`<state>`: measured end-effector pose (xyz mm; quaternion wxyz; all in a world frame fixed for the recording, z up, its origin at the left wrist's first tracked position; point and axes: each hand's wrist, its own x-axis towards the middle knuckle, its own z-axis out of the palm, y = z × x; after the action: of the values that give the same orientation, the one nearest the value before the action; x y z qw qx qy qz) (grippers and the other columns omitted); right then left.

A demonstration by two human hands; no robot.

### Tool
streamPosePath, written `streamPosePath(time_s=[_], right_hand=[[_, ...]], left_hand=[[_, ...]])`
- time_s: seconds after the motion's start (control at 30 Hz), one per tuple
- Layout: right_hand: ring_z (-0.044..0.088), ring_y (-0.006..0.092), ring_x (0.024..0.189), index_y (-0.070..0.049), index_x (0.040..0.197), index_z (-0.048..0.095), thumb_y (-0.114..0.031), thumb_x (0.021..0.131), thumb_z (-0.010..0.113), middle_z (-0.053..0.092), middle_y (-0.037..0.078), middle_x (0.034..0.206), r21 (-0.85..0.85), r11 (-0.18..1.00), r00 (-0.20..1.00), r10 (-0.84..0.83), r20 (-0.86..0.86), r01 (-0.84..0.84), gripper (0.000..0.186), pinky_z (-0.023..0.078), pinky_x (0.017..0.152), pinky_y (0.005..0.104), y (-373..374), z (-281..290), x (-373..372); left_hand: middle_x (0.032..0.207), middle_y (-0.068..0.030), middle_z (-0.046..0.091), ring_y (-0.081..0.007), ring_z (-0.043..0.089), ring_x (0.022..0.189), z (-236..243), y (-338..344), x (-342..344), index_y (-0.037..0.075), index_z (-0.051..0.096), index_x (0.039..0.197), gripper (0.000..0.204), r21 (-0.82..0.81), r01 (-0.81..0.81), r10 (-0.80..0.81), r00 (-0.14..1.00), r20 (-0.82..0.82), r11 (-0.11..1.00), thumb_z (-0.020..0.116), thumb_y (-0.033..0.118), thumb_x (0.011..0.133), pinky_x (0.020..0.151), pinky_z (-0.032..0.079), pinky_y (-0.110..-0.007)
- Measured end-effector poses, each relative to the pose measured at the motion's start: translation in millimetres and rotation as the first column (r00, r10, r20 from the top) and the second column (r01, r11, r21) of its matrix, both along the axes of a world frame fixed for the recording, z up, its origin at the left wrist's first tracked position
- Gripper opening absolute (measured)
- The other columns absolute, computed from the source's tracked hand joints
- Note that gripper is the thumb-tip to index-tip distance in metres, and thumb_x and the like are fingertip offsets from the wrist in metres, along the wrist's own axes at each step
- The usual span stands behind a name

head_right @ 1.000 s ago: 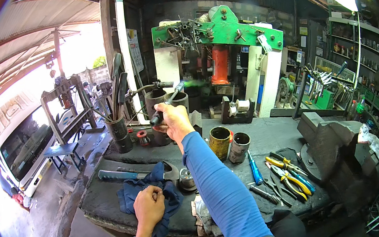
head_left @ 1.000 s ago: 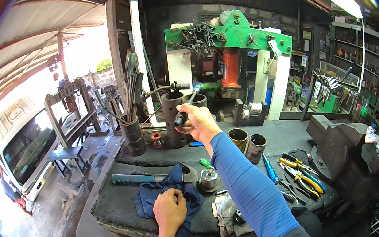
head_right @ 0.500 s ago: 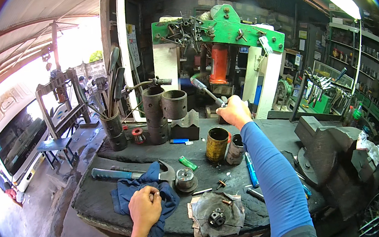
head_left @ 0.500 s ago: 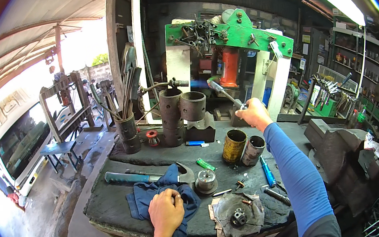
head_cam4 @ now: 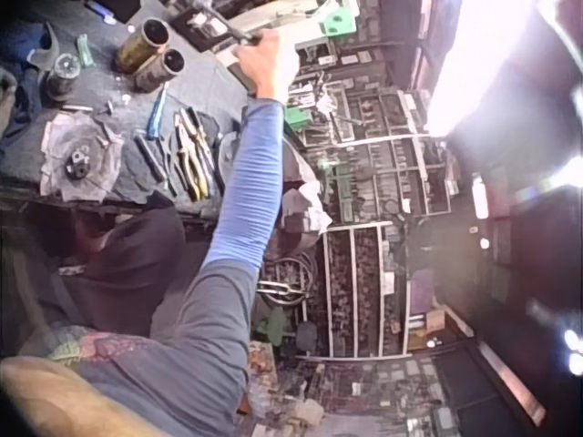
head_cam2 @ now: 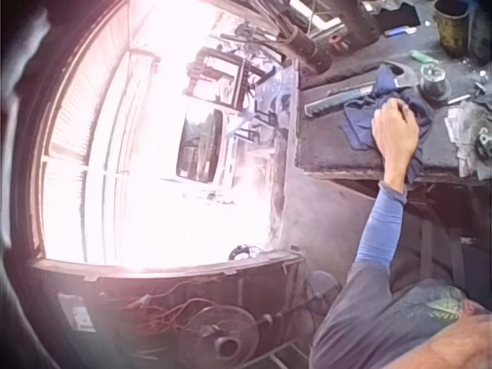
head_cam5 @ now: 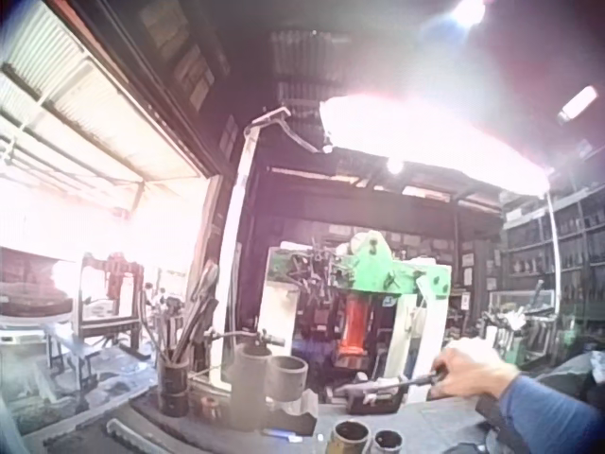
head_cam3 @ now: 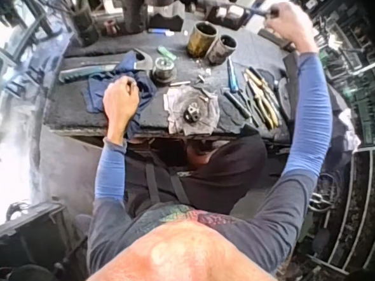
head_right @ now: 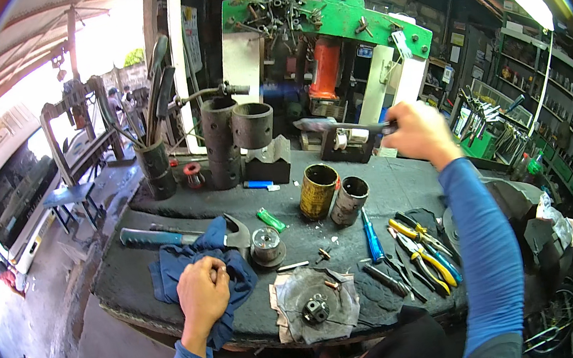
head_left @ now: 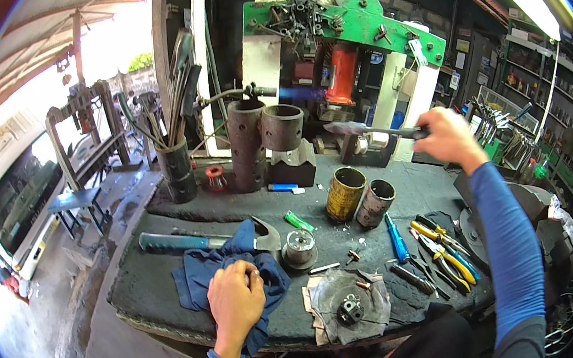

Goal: The person disassembles a small mechanical component on a workbench, using pliers to remove a pin and a file to smooth edges. They wipe the part with a cloth and reassemble it with a spring and pin, then inspect the finished assembly.

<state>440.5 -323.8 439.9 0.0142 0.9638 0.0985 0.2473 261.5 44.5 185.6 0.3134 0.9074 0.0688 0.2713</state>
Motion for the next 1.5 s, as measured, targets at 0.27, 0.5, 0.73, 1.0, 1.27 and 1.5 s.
streamPosePath(time_s=[0.27, 0.5, 0.73, 1.0, 1.27, 1.5], right_hand=[[0.079, 0.0347, 0.086, -0.012, 0.088, 0.083, -0.016, 0.074, 0.077, 0.079, 0.014, 0.087, -0.526, 0.851, 0.999, -0.001, -0.039, -0.020, 0.016, 0.062, 0.079, 0.0478, 36, 28, -22], [0.081, 0.0285, 0.095, -0.014, 0.095, 0.085, -0.019, 0.083, 0.078, 0.083, 0.009, 0.096, -0.680, 0.727, 0.993, 0.024, -0.114, -0.096, 0.015, 0.061, 0.082, 0.0428, 89, -11, -1], [0.081, 0.0311, 0.098, -0.010, 0.097, 0.085, -0.020, 0.077, 0.077, 0.083, 0.014, 0.100, -0.650, 0.754, 0.981, -0.039, -0.191, -0.097, 0.024, 0.064, 0.081, 0.0448, 96, -5, 4], [0.081, 0.0322, 0.101, -0.009, 0.102, 0.085, -0.021, 0.078, 0.075, 0.083, 0.015, 0.104, -0.644, 0.761, 0.974, -0.086, -0.211, -0.073, 0.029, 0.064, 0.083, 0.0449, 94, -7, 8], [0.081, 0.0388, 0.100, -0.002, 0.102, 0.085, -0.024, 0.076, 0.084, 0.082, 0.022, 0.106, -0.369, 0.926, 0.950, -0.179, -0.254, 0.076, 0.034, 0.064, 0.090, 0.0483, 66, 13, -10], [0.056, 0.0099, 0.047, -0.003, 0.083, 0.079, -0.014, 0.084, 0.087, 0.068, 0.003, 0.067, 0.447, 0.858, 0.875, -0.007, -0.485, 0.255, 0.013, 0.037, 0.039, 0.0305, -35, 27, -32]], left_hand=[[0.094, -0.0072, 0.074, -0.0327, 0.066, 0.096, 3, -8, 1, 0.011, 0.073, 0.096, 0.010, 0.030, 0.005, -0.003, 0.999, -0.043, 1.000, 0.073, 0.020, 0.095, 0.087, 0.048, -0.047], [0.096, -0.0080, 0.076, -0.0333, 0.067, 0.096, 4, -8, 0, 0.010, 0.074, 0.096, 0.011, -0.001, 0.016, -0.016, 0.998, -0.061, 1.000, 0.073, 0.022, 0.096, 0.087, 0.049, -0.047], [0.085, -0.0088, 0.073, -0.0335, 0.067, 0.088, -2, -3, 2, 0.009, 0.076, 0.095, 0.010, 0.014, -0.011, 0.011, 1.000, 0.029, 1.000, 0.076, 0.018, 0.091, 0.081, 0.052, -0.047], [0.092, -0.0067, 0.075, -0.0323, 0.067, 0.094, 2, -7, 3, 0.011, 0.075, 0.094, 0.011, -0.038, 0.014, -0.016, 0.999, -0.043, 0.999, 0.074, 0.021, 0.094, 0.086, 0.049, -0.047], [0.090, -0.0070, 0.074, -0.0324, 0.067, 0.093, 1, 2, 2, 0.011, 0.075, 0.094, 0.011, -0.014, 0.009, -0.010, 0.999, -0.033, 1.000, 0.074, 0.022, 0.094, 0.086, 0.049, -0.047], [0.094, -0.0076, 0.076, -0.0329, 0.067, 0.095, 0, -5, 2, 0.010, 0.074, 0.094, 0.012, -0.034, 0.018, -0.020, 0.999, -0.041, 0.999, 0.073, 0.022, 0.095, 0.087, 0.049, -0.047]])
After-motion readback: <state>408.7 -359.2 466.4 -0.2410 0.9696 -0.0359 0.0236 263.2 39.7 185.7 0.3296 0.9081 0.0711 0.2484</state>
